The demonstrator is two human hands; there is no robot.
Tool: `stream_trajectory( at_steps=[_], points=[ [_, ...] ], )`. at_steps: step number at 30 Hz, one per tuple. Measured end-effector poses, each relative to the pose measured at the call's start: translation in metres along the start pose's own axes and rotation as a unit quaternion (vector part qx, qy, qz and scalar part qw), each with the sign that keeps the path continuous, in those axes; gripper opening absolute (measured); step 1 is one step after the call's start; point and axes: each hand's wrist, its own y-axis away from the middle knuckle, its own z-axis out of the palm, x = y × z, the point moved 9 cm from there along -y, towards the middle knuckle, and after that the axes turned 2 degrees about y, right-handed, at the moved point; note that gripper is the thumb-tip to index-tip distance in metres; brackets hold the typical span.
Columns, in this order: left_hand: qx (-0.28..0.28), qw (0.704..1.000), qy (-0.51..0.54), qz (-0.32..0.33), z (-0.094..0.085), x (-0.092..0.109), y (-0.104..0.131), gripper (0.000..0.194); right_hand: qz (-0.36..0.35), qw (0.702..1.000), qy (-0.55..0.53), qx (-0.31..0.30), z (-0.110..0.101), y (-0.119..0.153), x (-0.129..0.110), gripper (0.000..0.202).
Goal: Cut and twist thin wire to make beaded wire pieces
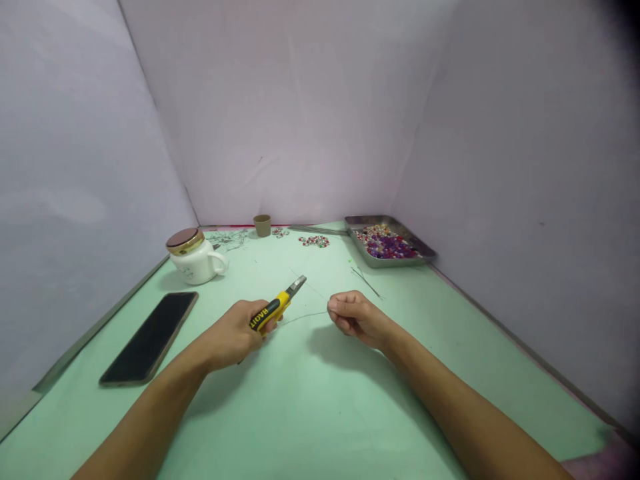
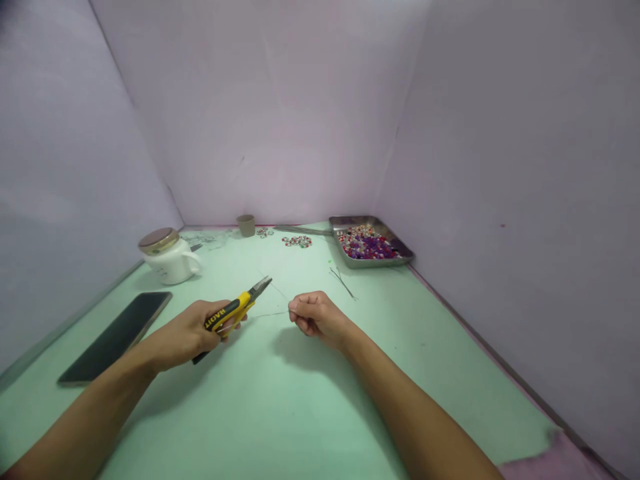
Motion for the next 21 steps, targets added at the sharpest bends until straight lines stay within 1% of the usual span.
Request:
stream_trajectory(
  at_steps=[3, 5, 6, 7, 8, 10, 12, 13, 14, 16, 21],
  points=[
    [0.005, 1.0, 0.022, 0.009, 0.001, 0.003, -0.001, 0.013, -0.003, 1.0, -0.001, -0.002, 0.001, 0.0, 0.0, 0.023],
    [0.008, 0.999, 0.044, 0.005, 0.0, -0.001, -0.003, 0.013, -0.005, 1.0, 0.01, 0.003, 0.001, 0.001, -0.001, 0.023],
    [0.022, 0.998, 0.059, -0.005, -0.004, -0.007, -0.005, 0.015, -0.004, 1.0, 0.019, 0.005, 0.002, 0.001, -0.002, 0.023],
    [0.045, 0.996, 0.075, -0.021, -0.01, -0.014, -0.007, 0.017, -0.002, 1.0, 0.03, 0.005, 0.002, 0.002, -0.001, 0.023],
    [0.08, 0.991, 0.098, -0.037, -0.019, -0.023, -0.009, 0.021, 0.0, 0.999, 0.041, 0.002, 0.003, 0.002, -0.001, 0.022],
    [0.178, 0.971, 0.138, -0.077, -0.044, -0.044, -0.008, 0.026, 0.002, 0.999, 0.052, -0.007, 0.006, 0.002, 0.001, 0.021],
    [0.226, 0.955, 0.169, -0.089, -0.06, -0.055, -0.007, 0.026, 0.0, 0.999, 0.048, -0.012, 0.007, 0.002, 0.003, 0.02],
    [0.234, 0.952, 0.177, -0.083, -0.065, -0.056, -0.007, 0.023, -0.002, 0.999, 0.041, -0.011, 0.007, 0.001, 0.004, 0.02],
    [0.232, 0.953, 0.184, -0.072, -0.067, -0.054, -0.007, 0.02, -0.005, 0.999, 0.033, -0.007, 0.005, 0.0, 0.005, 0.021],
    [0.208, 0.959, 0.189, -0.045, -0.064, -0.045, -0.007, 0.016, -0.011, 1.0, 0.011, 0.003, 0.002, -0.001, 0.006, 0.021],
    [0.127, 0.979, 0.159, -0.012, -0.039, -0.024, -0.006, 0.019, -0.008, 0.997, -0.068, 0.02, -0.003, -0.004, 0.011, 0.021]
  ],
)
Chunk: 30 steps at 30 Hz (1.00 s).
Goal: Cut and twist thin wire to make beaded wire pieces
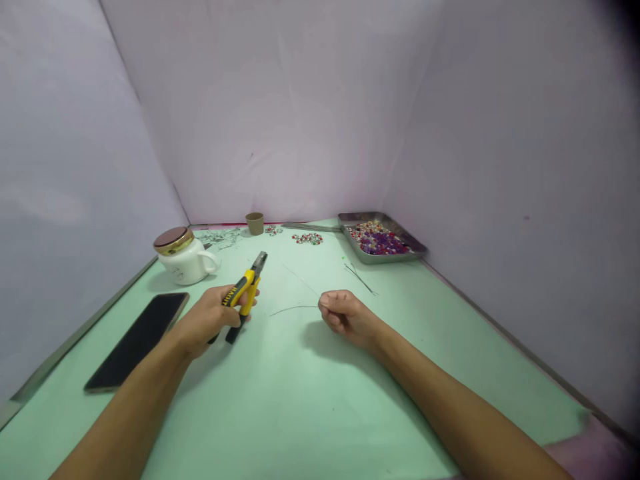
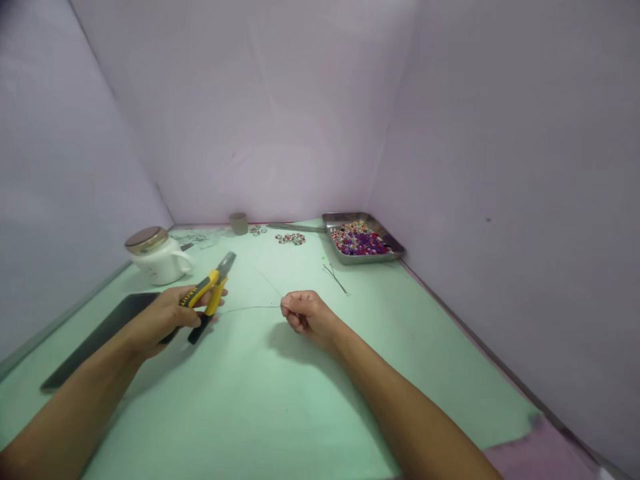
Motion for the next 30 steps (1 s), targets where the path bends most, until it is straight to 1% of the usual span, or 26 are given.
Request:
stream_trajectory(
  at_steps=[2, 5, 13, 18, 21, 25, 30],
  points=[
    [-0.02, 1.0, -0.021, 0.007, 0.007, 0.002, 0.002, 0.02, 0.005, 1.0, -0.021, 0.0, 0.001, -0.001, 0.002, 0.02],
    [-0.043, 0.998, -0.045, 0.02, 0.014, 0.005, 0.003, 0.021, 0.006, 0.999, -0.034, -0.006, 0.004, -0.002, 0.003, 0.02],
    [-0.065, 0.996, -0.05, 0.024, 0.016, 0.003, 0.002, 0.021, -0.012, 0.999, -0.032, 0.006, 0.005, 0.0, -0.003, 0.023],
    [-0.087, 0.994, -0.055, 0.03, 0.023, 0.003, 0.004, 0.022, -0.011, 0.999, -0.039, -0.002, 0.007, 0.0, -0.002, 0.022],
    [-0.087, 0.993, -0.068, 0.032, 0.026, 0.004, 0.005, 0.022, -0.012, 0.999, -0.039, -0.008, 0.008, 0.0, -0.001, 0.022],
    [-0.07, 0.993, -0.096, 0.025, 0.024, 0.003, 0.004, 0.02, -0.012, 0.999, -0.034, -0.016, 0.009, 0.001, 0.001, 0.023],
    [-0.064, 0.992, -0.103, 0.025, 0.021, 0.002, 0.004, 0.018, -0.009, 0.999, -0.031, -0.016, 0.01, 0.0, 0.001, 0.023]
  ],
)
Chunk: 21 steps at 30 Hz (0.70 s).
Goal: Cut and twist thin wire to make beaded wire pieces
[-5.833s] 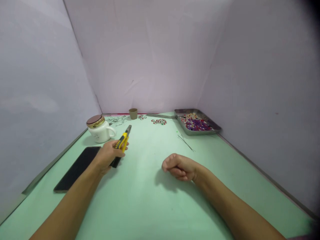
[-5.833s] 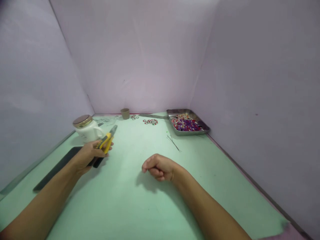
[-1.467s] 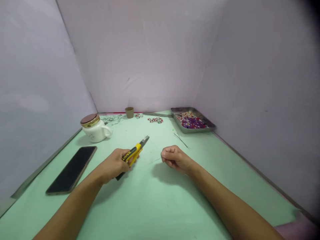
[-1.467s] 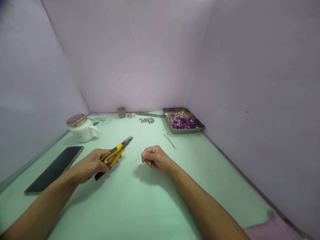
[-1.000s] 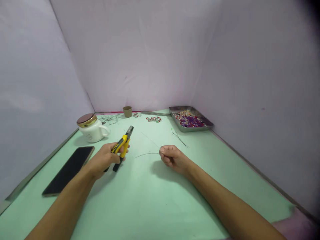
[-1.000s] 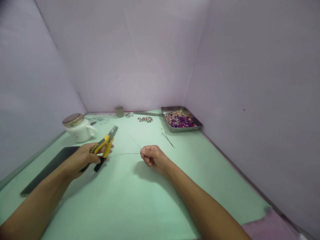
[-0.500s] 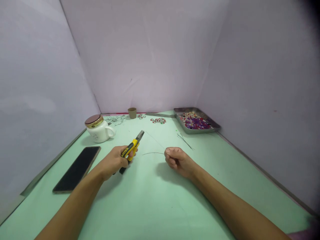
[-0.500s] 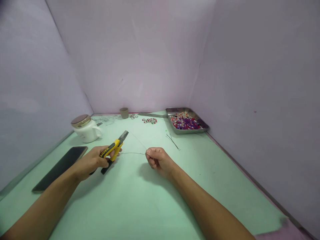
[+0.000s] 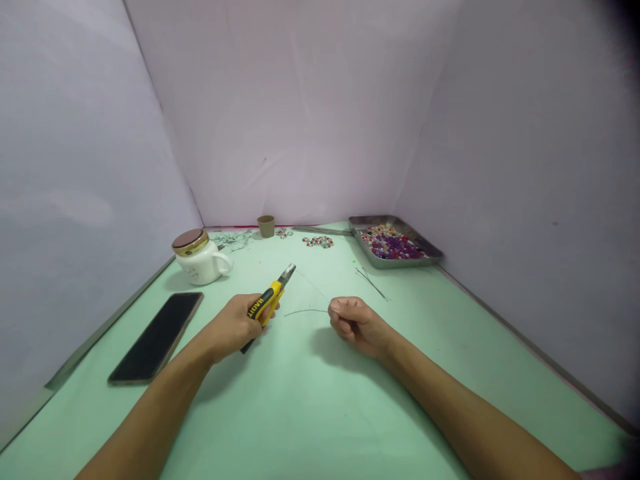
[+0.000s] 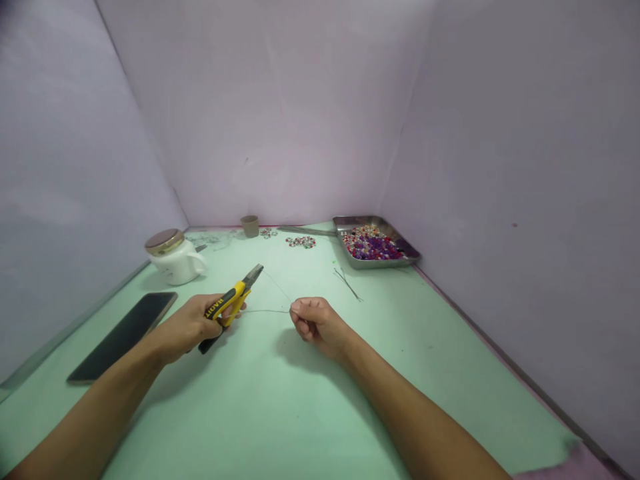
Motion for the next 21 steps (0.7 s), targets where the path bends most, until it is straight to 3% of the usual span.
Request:
stream_trajectory(
  at_steps=[10, 16, 21],
  points=[
    [0.036, 0.998, 0.004, -0.056, -0.003, -0.005, 0.001, 0.017, -0.016, 0.994, 0.112, -0.001, 0.0, 0.005, -0.006, 0.024],
    [-0.006, 0.998, 0.037, -0.046, 0.004, -0.007, 0.0, 0.014, -0.024, 0.985, 0.17, 0.021, -0.007, 0.005, -0.014, 0.023],
    [-0.048, 0.998, 0.032, -0.025, 0.016, 0.002, 0.004, 0.015, -0.023, 0.986, 0.161, 0.02, -0.008, 0.004, -0.013, 0.024]
  ],
)
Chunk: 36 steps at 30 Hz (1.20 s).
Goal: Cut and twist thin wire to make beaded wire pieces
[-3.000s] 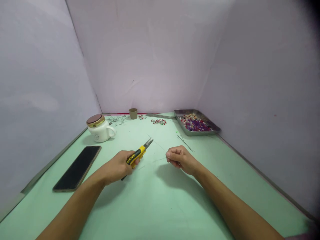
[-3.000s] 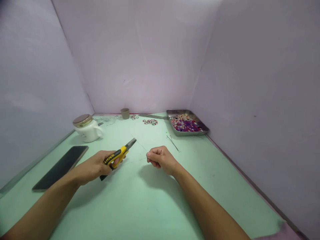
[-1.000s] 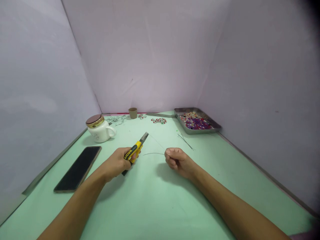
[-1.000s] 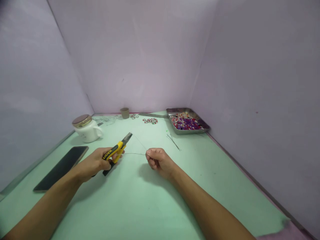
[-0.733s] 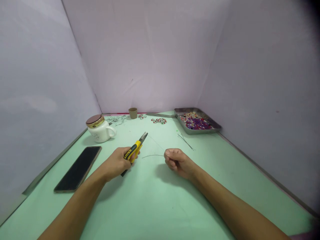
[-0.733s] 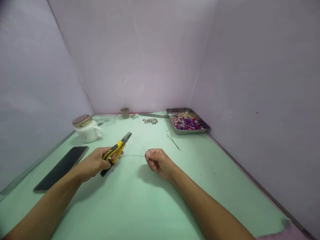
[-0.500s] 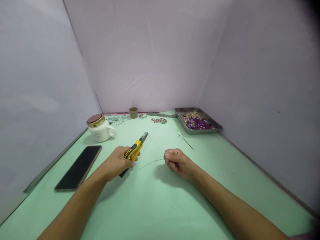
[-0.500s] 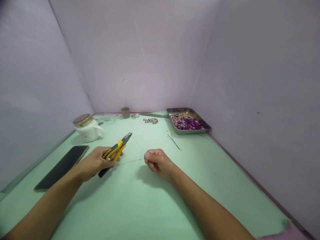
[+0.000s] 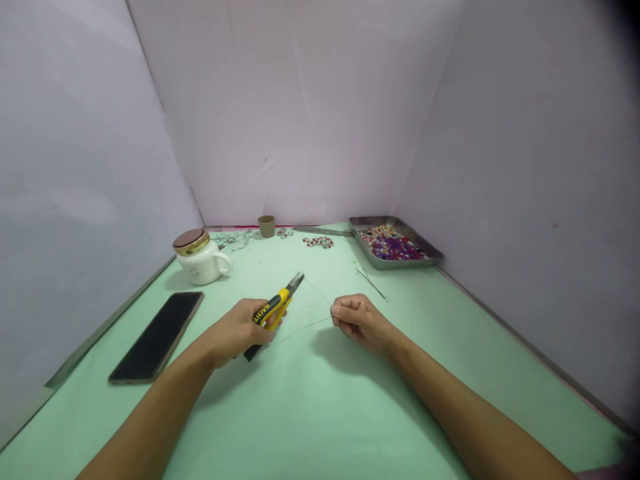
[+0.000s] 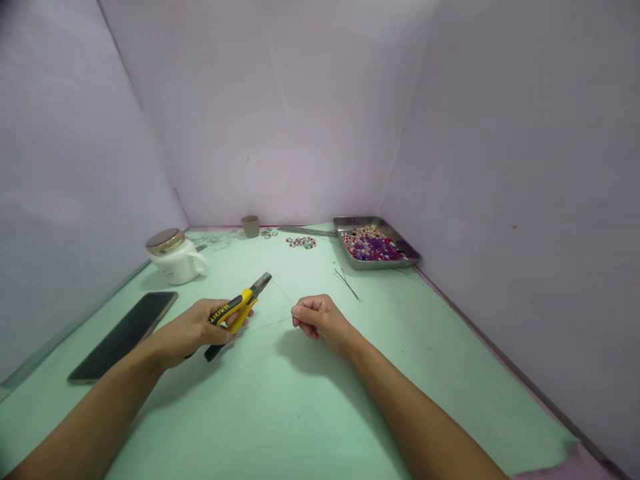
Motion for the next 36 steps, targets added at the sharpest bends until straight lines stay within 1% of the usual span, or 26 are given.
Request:
stream_trajectory(
  at_steps=[2, 4, 9, 10, 11, 13, 15, 17, 19, 21, 24, 29, 34, 36],
  points=[
    [0.01, 1.0, -0.018, 0.001, -0.001, 0.002, 0.0, 0.015, 0.001, 1.0, -0.006, -0.008, 0.002, 0.0, 0.0, 0.024],
    [0.035, 0.999, -0.022, -0.003, -0.007, 0.001, 0.0, 0.015, 0.002, 1.0, -0.006, -0.015, 0.004, 0.0, 0.001, 0.024],
    [0.142, 0.99, 0.008, -0.02, -0.045, -0.006, 0.003, 0.018, 0.006, 1.0, -0.009, -0.014, 0.004, 0.001, 0.001, 0.024],
    [0.148, 0.989, 0.01, -0.018, -0.049, -0.006, 0.004, 0.017, 0.006, 1.0, -0.011, -0.008, 0.003, 0.001, 0.001, 0.024],
    [0.142, 0.99, 0.009, -0.014, -0.05, -0.005, 0.004, 0.016, 0.005, 1.0, -0.012, -0.001, 0.001, 0.001, 0.001, 0.024],
    [0.106, 0.994, -0.001, -0.004, -0.043, -0.002, 0.004, 0.013, -0.001, 1.0, -0.016, 0.012, -0.001, 0.001, 0.0, 0.024],
    [0.058, 0.998, -0.019, 0.003, -0.028, 0.002, 0.004, 0.013, -0.006, 1.0, -0.018, 0.019, -0.002, 0.0, -0.001, 0.025],
    [0.021, 0.999, -0.029, 0.009, -0.013, 0.004, 0.004, 0.014, -0.003, 1.0, -0.018, 0.019, -0.002, 0.0, 0.0, 0.025],
    [0.001, 0.999, -0.031, 0.015, -0.003, 0.007, 0.004, 0.014, 0.0, 1.0, -0.017, 0.013, 0.0, 0.0, 0.0, 0.025],
    [-0.001, 0.999, -0.032, 0.022, 0.002, 0.008, 0.005, 0.013, 0.003, 1.0, -0.016, 0.008, 0.002, 0.001, 0.0, 0.025],
    [0.009, 0.999, -0.042, 0.018, 0.0, 0.007, 0.004, 0.01, 0.009, 1.0, -0.017, 0.005, 0.003, 0.001, 0.0, 0.026],
    [0.034, 0.998, -0.049, -0.002, -0.012, 0.001, 0.003, 0.008, 0.002, 1.0, -0.011, -0.001, 0.004, 0.001, -0.001, 0.025],
    [0.048, 0.998, -0.029, -0.018, -0.016, -0.007, -0.002, 0.009, 0.0, 1.0, 0.008, 0.01, 0.0, 0.001, -0.001, 0.024],
    [0.057, 0.998, -0.001, -0.03, -0.022, -0.013, -0.004, 0.012, -0.001, 1.0, 0.021, 0.01, -0.002, 0.001, -0.003, 0.024]
  ],
)
